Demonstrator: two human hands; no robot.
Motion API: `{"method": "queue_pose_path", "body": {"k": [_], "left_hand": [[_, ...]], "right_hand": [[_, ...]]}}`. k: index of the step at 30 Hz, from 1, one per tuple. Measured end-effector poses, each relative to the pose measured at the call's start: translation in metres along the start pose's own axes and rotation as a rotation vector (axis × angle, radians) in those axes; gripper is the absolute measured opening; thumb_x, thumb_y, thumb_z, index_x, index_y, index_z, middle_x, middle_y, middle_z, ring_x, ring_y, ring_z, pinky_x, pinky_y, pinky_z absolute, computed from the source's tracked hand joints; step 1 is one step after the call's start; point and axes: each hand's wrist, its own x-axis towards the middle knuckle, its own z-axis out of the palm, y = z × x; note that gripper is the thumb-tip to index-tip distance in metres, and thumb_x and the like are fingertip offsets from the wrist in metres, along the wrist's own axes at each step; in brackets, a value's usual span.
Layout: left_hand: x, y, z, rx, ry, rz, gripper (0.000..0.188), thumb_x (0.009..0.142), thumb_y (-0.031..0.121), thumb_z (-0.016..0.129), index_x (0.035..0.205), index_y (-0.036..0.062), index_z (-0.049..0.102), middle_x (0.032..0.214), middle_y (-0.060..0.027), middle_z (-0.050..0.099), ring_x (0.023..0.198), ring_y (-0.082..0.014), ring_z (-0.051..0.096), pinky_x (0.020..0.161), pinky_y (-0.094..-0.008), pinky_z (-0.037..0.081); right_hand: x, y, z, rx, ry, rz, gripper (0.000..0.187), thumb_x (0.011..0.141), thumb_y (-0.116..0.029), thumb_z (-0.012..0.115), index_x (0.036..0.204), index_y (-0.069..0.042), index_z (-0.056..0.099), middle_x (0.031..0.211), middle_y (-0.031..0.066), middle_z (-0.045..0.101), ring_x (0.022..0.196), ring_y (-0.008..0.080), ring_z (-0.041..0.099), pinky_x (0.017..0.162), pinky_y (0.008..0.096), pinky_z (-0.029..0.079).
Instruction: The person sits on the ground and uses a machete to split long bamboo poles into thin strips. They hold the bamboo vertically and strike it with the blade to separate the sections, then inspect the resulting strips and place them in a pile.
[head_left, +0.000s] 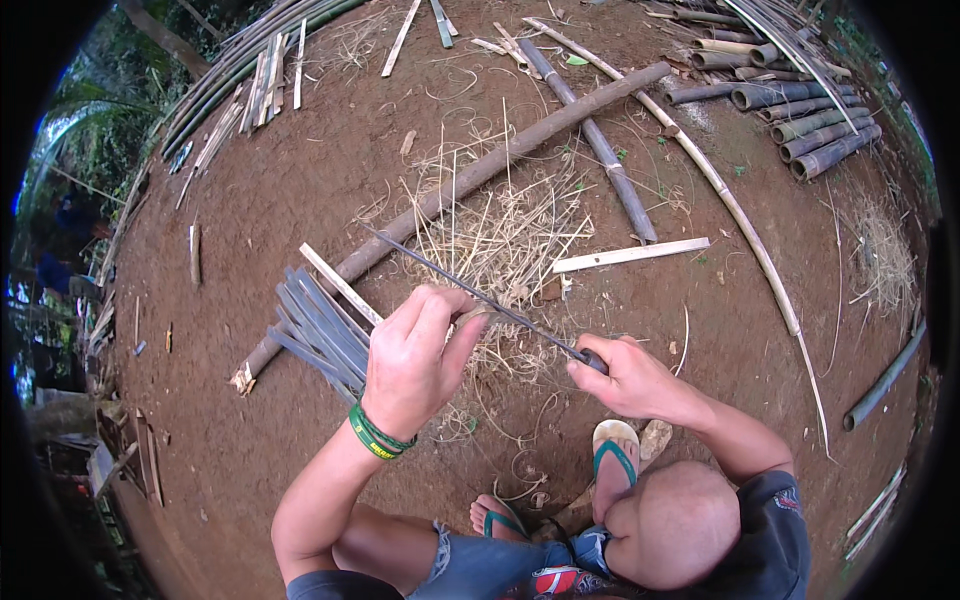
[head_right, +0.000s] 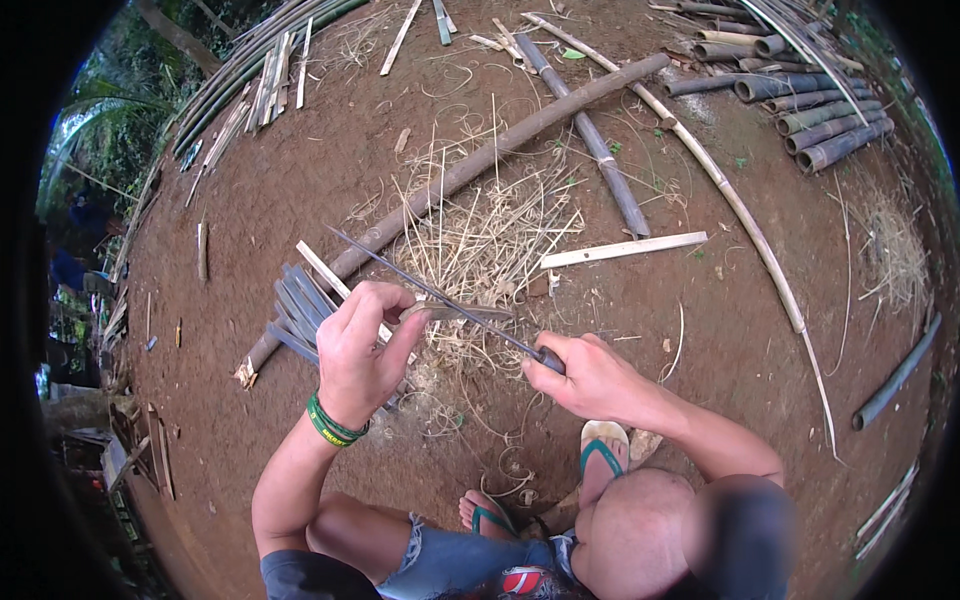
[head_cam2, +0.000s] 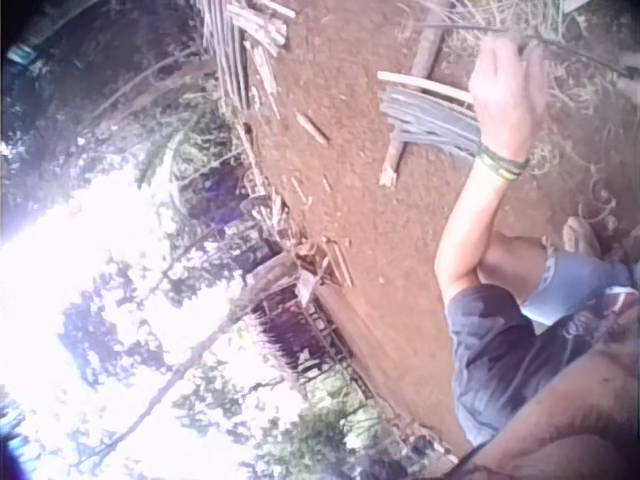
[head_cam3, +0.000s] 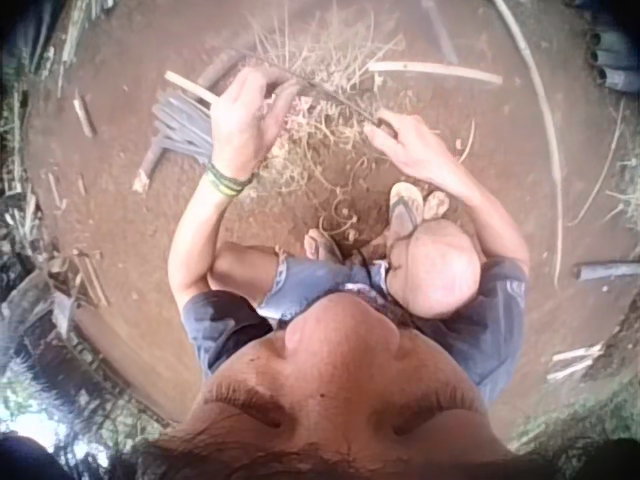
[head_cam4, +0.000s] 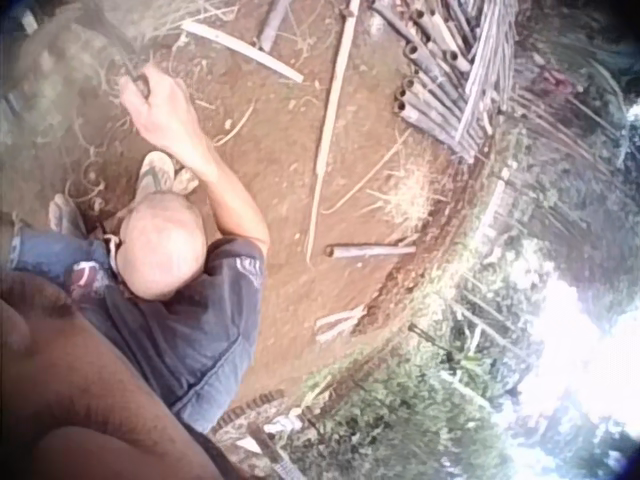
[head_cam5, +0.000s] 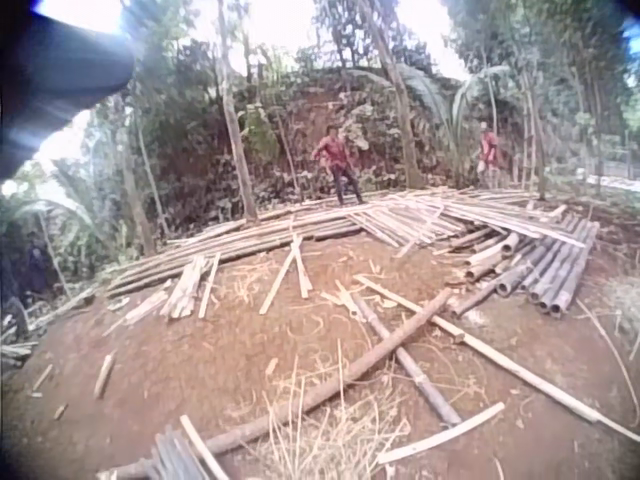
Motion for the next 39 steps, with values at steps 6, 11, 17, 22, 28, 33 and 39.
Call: {"method": "queue_pose_path", "body": {"k": [6, 11, 17, 22, 28, 33, 39], "left_hand": [[-0.013, 0.004, -0.01, -0.013, 0.007, -0.006, 0.024, 0.078, -0.002, 0.079, 0.093, -0.0007, 0.061, 0.086, -0.0119, 0.066, 0.072, -0.0231, 0.067, 0.064, -0.0316, 0.054], [-0.028, 0.006, -0.014, 0.014, 0.044, -0.083, 0.024, 0.078, -0.002, 0.078, 0.094, -0.0008, 0.061, 0.087, -0.0118, 0.067, 0.073, -0.0232, 0.067, 0.066, -0.0313, 0.054], [-0.046, 0.0, -0.02, 0.02, 0.056, -0.121, 0.024, 0.078, -0.003, 0.078, 0.094, -0.0011, 0.061, 0.086, -0.0114, 0.066, 0.073, -0.0236, 0.067, 0.066, -0.0316, 0.053], [-0.045, 0.005, -0.017, -0.021, 0.071, -0.064, 0.024, 0.079, -0.002, 0.078, 0.096, -0.0006, 0.06, 0.087, -0.0124, 0.066, 0.073, -0.025, 0.067, 0.066, -0.0327, 0.054], [-0.055, 0.002, -0.023, -0.117, 0.119, -0.192, 0.024, 0.081, 0.002, 0.079, 0.097, -0.0006, 0.062, 0.086, -0.0132, 0.067, 0.074, -0.0235, 0.068, 0.067, -0.0326, 0.055], [-0.05, 0.001, -0.025, -0.141, 0.121, -0.213, 0.021, 0.082, 0.006, 0.079, 0.097, -0.0014, 0.066, 0.084, -0.0116, 0.068, 0.073, -0.0207, 0.067, 0.068, -0.0317, 0.055], [-0.061, -0.005, -0.031, -0.256, 0.088, -0.31, 0.02, 0.083, 0.008, 0.078, 0.097, -0.0018, 0.068, 0.083, -0.0093, 0.069, 0.073, -0.0168, 0.067, 0.068, -0.0293, 0.055]], "right_hand": [[0.046, 0.144, 0.046, -0.2, -0.038, 0.235, 0.048, 0.092, -0.044, 0.056, 0.094, 0.004, 0.065, 0.082, 0.0279, 0.068, 0.084, 0.0441, 0.069, 0.079, 0.0527, 0.052], [0.055, 0.208, 0.073, -0.256, 0.016, 0.253, 0.046, 0.09, -0.041, 0.057, 0.095, 0.003, 0.067, 0.087, 0.0296, 0.068, 0.088, 0.048, 0.067, 0.081, 0.0528, 0.052], [0.007, 0.152, 0.063, -0.109, 0.025, 0.171, 0.041, 0.09, -0.038, 0.06, 0.09, 0.003, 0.064, 0.081, 0.0283, 0.066, 0.083, 0.0483, 0.066, 0.076, 0.0519, 0.052], [0.002, 0.254, 0.058, -0.316, 0.03, 0.303, 0.044, 0.089, -0.043, 0.059, 0.096, 0.0, 0.069, 0.086, 0.0261, 0.07, 0.087, 0.0456, 0.068, 0.08, 0.0539, 0.052], [0.006, 0.195, 0.059, -0.16, -0.08, 0.508, 0.051, 0.092, -0.048, 0.056, 0.09, 0.001, 0.069, 0.071, 0.0186, 0.068, 0.068, 0.0289, 0.069, 0.067, 0.0449, 0.053], [-0.01, 0.205, 0.072, -0.201, 0.039, 0.338, 0.05, 0.09, -0.047, 0.059, 0.086, 0.002, 0.069, 0.078, 0.0247, 0.069, 0.077, 0.0382, 0.07, 0.073, 0.0484, 0.053], [-0.008, 0.253, 0.074, -0.414, 0.111, 0.338, 0.047, 0.087, -0.044, 0.062, 0.094, 0.001, 0.073, 0.091, 0.029, 0.07, 0.093, 0.0451, 0.069, 0.084, 0.051, 0.053]]}}
